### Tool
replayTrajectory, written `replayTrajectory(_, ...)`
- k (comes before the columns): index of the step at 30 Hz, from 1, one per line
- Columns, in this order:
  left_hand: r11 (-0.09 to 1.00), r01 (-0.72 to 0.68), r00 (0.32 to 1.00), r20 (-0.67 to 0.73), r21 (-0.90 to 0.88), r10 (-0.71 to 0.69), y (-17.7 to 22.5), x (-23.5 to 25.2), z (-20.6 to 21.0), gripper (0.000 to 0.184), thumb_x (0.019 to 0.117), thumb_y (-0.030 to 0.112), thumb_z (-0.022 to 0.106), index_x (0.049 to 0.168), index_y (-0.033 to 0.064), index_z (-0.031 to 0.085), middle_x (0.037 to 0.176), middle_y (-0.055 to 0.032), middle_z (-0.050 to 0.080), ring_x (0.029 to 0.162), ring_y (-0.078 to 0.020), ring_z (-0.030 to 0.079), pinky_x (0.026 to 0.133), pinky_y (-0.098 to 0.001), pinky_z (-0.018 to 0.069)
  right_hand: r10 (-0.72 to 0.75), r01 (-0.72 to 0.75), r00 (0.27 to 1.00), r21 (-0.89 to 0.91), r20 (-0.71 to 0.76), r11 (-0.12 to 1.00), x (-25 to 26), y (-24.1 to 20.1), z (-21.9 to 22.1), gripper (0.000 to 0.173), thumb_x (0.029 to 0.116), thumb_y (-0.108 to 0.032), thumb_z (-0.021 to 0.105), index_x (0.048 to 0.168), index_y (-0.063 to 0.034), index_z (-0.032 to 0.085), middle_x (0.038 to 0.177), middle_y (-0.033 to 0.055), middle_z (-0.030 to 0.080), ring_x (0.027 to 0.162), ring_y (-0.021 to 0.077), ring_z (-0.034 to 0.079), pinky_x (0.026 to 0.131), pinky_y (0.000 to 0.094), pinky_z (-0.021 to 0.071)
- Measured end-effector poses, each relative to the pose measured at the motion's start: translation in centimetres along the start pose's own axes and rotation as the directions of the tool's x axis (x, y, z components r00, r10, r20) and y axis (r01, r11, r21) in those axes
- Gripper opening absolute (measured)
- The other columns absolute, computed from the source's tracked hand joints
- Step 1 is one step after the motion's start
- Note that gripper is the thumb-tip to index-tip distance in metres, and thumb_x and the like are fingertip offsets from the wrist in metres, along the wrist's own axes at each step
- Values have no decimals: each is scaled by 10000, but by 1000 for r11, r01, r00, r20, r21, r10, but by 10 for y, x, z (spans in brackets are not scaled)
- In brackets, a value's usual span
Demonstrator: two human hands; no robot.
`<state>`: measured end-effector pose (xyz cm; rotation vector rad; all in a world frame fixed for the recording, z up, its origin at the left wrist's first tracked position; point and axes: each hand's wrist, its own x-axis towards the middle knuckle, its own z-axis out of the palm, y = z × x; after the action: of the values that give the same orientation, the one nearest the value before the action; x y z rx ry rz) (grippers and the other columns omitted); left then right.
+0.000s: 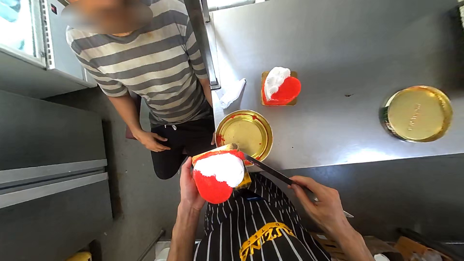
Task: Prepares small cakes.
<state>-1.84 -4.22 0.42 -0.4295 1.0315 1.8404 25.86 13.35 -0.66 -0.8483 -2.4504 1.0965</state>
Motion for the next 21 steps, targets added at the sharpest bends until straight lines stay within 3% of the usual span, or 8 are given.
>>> replayTrajectory(11, 983, -120, 993, -15, -137, 119, -17, 1, 2, 529, 1041, 486, 274, 1060, 141, 676, 998, -85, 729, 933, -188, 720, 792, -425, 612, 16, -19, 997, -33, -74, 999, -6, -6, 16, 236, 1015, -233, 551, 1098, -108, 734, 875, -1, 726, 733, 46, 669, 650, 229, 565)
replayTrajectory(21, 955, -152, 988, -11, -255, 155, -29, 1, 5, 588, 1019, 531, 237, 1128, 140, 662, 1069, -106, 719, 1001, -236, 708, 835, -483, 596, 30, -32, 996, -23, -88, 999, -13, -19, 32, 265, 1013, -184, 536, 1173, -99, 730, 1028, 36, 743, 885, 80, 704, 766, 245, 595)
